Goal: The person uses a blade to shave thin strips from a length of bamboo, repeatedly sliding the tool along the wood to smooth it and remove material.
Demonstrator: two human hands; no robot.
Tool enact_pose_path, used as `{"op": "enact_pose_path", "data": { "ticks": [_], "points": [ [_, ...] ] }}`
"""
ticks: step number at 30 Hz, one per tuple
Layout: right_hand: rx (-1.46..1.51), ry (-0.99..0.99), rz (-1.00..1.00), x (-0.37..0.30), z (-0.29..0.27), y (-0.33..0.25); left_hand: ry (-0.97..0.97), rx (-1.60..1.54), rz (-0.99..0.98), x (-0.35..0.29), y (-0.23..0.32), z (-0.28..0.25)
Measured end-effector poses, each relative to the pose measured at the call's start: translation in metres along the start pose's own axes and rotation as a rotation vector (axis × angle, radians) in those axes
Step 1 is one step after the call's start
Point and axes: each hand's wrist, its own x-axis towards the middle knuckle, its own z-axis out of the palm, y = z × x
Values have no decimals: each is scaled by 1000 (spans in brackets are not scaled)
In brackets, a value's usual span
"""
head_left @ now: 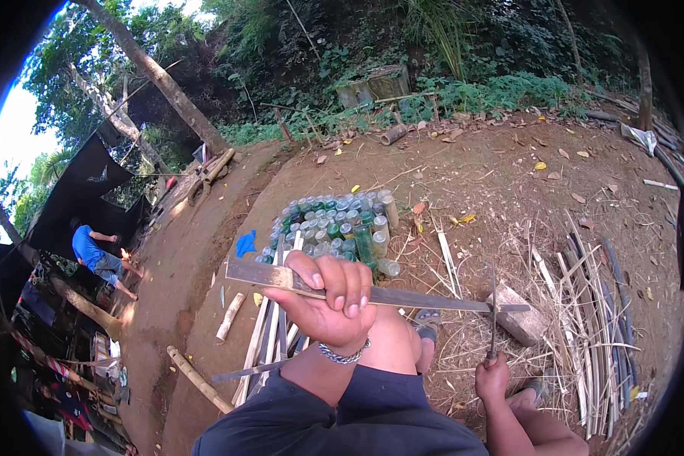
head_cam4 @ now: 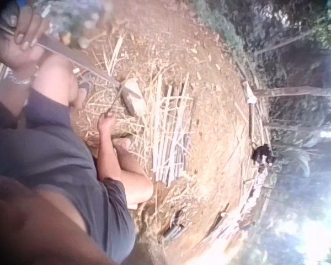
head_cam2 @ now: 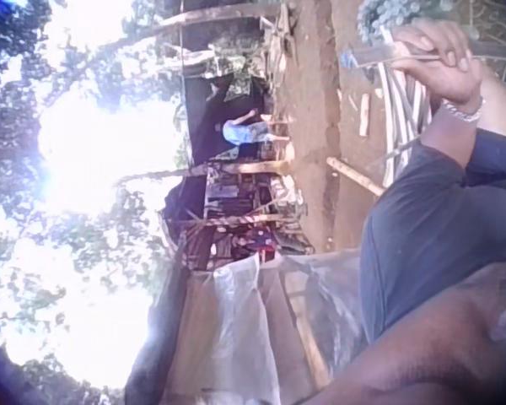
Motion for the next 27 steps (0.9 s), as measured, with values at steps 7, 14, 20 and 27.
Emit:
{"op": "enact_pose_path", "data": {
  "ticks": [7,14,20,27],
  "points": [
    [34,-86,319,8,-33,34,-35,23,18,-7,-17,8],
    [142,-160,-112,-15,-45,-81,-59,86,14,-9,-7,2],
    [118,-43,296,16,-25,23,106,141,2,-12,-8,29],
    [287,-73,-151,-3,-23,-54,94,122,41,-9,-16,34]
  ]
}}
